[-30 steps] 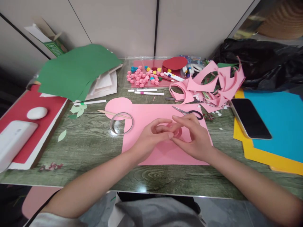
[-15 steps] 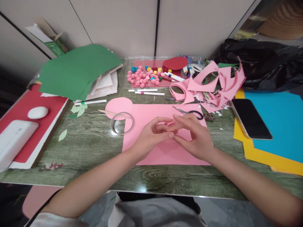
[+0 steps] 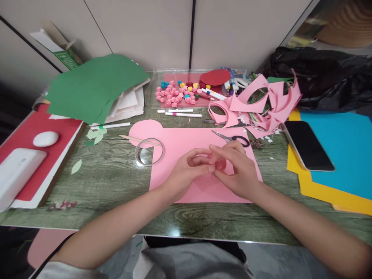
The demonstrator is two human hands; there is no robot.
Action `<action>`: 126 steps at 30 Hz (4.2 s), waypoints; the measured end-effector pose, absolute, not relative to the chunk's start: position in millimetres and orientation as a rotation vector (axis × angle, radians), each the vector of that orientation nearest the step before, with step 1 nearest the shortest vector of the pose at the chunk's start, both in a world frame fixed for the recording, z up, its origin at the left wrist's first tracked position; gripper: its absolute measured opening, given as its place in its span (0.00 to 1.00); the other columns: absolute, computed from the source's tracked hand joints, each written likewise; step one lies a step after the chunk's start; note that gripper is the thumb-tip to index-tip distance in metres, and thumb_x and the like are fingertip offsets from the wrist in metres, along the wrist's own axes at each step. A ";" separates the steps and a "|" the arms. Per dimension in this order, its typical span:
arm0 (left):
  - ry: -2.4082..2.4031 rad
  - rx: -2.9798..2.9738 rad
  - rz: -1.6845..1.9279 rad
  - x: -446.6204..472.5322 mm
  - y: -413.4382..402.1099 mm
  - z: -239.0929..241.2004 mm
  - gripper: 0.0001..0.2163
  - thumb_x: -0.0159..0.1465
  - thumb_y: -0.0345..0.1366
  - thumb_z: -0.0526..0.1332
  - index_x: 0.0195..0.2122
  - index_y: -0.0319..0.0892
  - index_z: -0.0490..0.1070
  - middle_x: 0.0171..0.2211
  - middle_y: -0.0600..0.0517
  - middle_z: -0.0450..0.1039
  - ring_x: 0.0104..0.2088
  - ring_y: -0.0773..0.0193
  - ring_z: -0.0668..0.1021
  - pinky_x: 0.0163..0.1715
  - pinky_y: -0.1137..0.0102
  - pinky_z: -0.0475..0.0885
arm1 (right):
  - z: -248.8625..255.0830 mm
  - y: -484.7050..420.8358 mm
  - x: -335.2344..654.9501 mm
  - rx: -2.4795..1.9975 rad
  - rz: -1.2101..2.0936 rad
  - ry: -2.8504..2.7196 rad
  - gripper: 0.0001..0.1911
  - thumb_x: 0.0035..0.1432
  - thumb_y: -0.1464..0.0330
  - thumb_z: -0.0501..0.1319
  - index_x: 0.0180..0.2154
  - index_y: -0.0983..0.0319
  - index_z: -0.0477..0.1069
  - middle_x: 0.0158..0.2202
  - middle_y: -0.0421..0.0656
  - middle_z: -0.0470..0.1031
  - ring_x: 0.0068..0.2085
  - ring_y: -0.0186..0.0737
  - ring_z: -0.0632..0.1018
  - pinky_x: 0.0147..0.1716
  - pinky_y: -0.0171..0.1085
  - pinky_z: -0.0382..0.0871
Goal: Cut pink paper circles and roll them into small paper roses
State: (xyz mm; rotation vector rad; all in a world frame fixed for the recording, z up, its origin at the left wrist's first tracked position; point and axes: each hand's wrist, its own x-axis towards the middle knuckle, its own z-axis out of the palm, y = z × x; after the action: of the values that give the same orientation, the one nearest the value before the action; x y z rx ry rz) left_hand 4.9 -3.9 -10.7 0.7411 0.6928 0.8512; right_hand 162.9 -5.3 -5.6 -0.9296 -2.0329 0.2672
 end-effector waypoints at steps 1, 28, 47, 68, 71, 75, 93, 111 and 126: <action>0.694 0.739 0.853 4.7 -3.6 -10.7 0.14 0.51 0.28 0.67 0.39 0.41 0.71 0.29 0.54 0.72 0.36 0.65 0.74 0.43 0.66 0.64 | -5.5 -5.7 163.2 -0.932 0.279 -2.031 0.34 0.54 0.76 0.60 0.58 0.47 0.56 0.28 0.37 0.74 0.34 0.42 0.67 0.35 0.45 0.66; 0.723 0.814 0.853 -1.2 0.3 -11.1 0.14 0.53 0.29 0.66 0.41 0.42 0.69 0.32 0.52 0.75 0.38 0.64 0.76 0.44 0.67 0.65 | -2.2 -3.8 167.7 -0.970 0.321 -2.046 0.33 0.54 0.74 0.61 0.58 0.46 0.55 0.32 0.38 0.76 0.36 0.42 0.70 0.35 0.45 0.70; 0.704 0.784 0.844 -0.6 0.3 -9.0 0.14 0.52 0.29 0.67 0.40 0.41 0.70 0.33 0.51 0.75 0.39 0.62 0.76 0.45 0.65 0.65 | -9.3 -3.9 167.2 -0.880 0.540 -1.966 0.33 0.52 0.75 0.60 0.57 0.48 0.56 0.35 0.38 0.77 0.36 0.40 0.75 0.40 0.46 0.69; 0.590 0.681 0.826 5.2 -3.0 -7.2 0.13 0.51 0.28 0.67 0.38 0.40 0.71 0.31 0.52 0.75 0.39 0.61 0.76 0.47 0.63 0.64 | -0.5 -5.0 164.8 -0.952 0.376 -2.039 0.29 0.53 0.76 0.60 0.54 0.49 0.62 0.29 0.37 0.75 0.32 0.41 0.69 0.32 0.42 0.69; 0.611 0.676 0.830 4.6 -3.0 -7.4 0.12 0.51 0.26 0.66 0.37 0.40 0.70 0.29 0.53 0.74 0.37 0.63 0.77 0.45 0.65 0.65 | -0.7 -4.9 165.7 -0.923 0.366 -2.071 0.29 0.52 0.76 0.60 0.54 0.51 0.62 0.30 0.38 0.75 0.33 0.41 0.69 0.34 0.42 0.68; 0.621 0.680 0.831 2.4 -1.4 -8.4 0.12 0.51 0.25 0.65 0.37 0.40 0.70 0.29 0.54 0.73 0.36 0.64 0.76 0.43 0.67 0.66 | -2.5 -4.0 168.3 -0.875 0.342 -2.091 0.29 0.51 0.76 0.61 0.55 0.52 0.62 0.33 0.40 0.73 0.37 0.41 0.70 0.36 0.43 0.68; 0.638 0.660 0.858 4.0 -1.3 -9.8 0.13 0.53 0.26 0.65 0.40 0.40 0.70 0.33 0.51 0.76 0.40 0.63 0.76 0.46 0.65 0.65 | -4.0 -3.3 165.6 -0.934 0.226 -2.065 0.25 0.55 0.75 0.60 0.53 0.51 0.63 0.27 0.38 0.72 0.33 0.40 0.68 0.32 0.42 0.67; 0.727 0.773 0.835 -1.9 4.9 -11.8 0.12 0.55 0.29 0.64 0.41 0.39 0.70 0.34 0.49 0.75 0.39 0.63 0.76 0.45 0.66 0.65 | -4.0 0.1 169.5 -0.898 0.418 -2.091 0.27 0.56 0.75 0.59 0.56 0.51 0.60 0.34 0.39 0.76 0.37 0.41 0.71 0.37 0.42 0.69; 0.797 0.800 0.856 -2.3 4.2 -10.9 0.13 0.54 0.29 0.65 0.41 0.41 0.70 0.35 0.51 0.75 0.39 0.65 0.75 0.44 0.67 0.65 | -11.7 -0.7 168.1 -0.978 0.304 -2.119 0.31 0.58 0.74 0.59 0.59 0.48 0.54 0.33 0.40 0.74 0.37 0.43 0.69 0.37 0.43 0.68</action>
State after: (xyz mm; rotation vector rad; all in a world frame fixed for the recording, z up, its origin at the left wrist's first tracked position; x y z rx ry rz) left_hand -2.3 4.2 -10.9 0.7999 0.7969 0.8561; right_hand 168.1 -0.7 -11.7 -0.9779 -2.1193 0.3038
